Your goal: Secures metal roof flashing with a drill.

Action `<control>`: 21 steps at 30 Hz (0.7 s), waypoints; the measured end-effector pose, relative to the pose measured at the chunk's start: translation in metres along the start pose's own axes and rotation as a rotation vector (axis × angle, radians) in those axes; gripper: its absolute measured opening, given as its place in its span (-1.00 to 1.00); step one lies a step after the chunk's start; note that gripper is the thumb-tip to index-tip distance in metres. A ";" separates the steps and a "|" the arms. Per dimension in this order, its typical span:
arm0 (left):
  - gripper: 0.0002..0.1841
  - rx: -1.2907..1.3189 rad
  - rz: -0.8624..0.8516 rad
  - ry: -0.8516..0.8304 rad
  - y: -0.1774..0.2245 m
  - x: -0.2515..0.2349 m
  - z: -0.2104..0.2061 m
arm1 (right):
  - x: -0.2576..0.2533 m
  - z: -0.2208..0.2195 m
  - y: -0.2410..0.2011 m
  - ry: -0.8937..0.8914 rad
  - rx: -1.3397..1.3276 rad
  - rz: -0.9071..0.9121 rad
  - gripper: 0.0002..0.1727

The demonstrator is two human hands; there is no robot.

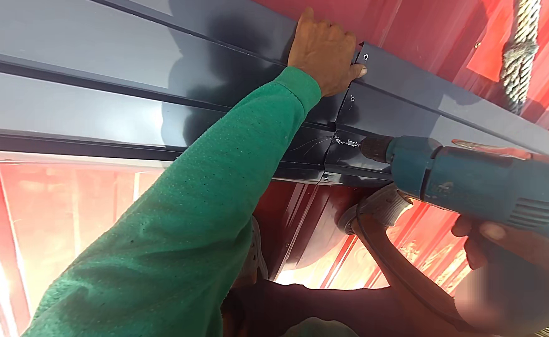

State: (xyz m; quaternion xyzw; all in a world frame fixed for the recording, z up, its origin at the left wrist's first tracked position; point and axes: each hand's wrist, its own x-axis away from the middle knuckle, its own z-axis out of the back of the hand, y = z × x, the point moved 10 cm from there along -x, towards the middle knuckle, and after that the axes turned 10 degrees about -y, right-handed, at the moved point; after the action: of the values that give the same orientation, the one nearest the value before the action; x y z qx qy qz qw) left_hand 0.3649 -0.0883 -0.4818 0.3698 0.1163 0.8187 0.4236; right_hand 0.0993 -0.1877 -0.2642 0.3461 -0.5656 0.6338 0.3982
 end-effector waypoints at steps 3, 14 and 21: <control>-0.21 0.017 -0.003 -0.004 -0.001 -0.001 -0.001 | 0.009 -0.015 0.004 0.059 -0.007 0.090 -0.54; -0.18 0.005 0.033 -0.074 -0.003 -0.003 -0.003 | 0.053 -0.094 0.013 0.326 0.631 0.394 -0.07; -0.21 0.016 0.021 -0.092 -0.002 -0.001 0.000 | 0.048 -0.125 0.027 0.368 0.925 0.545 -0.04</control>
State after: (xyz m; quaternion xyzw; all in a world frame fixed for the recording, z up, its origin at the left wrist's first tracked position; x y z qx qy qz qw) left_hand 0.3666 -0.0879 -0.4839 0.4116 0.0995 0.8044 0.4167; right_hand 0.0549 -0.0591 -0.2485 0.2099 -0.2193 0.9453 0.1191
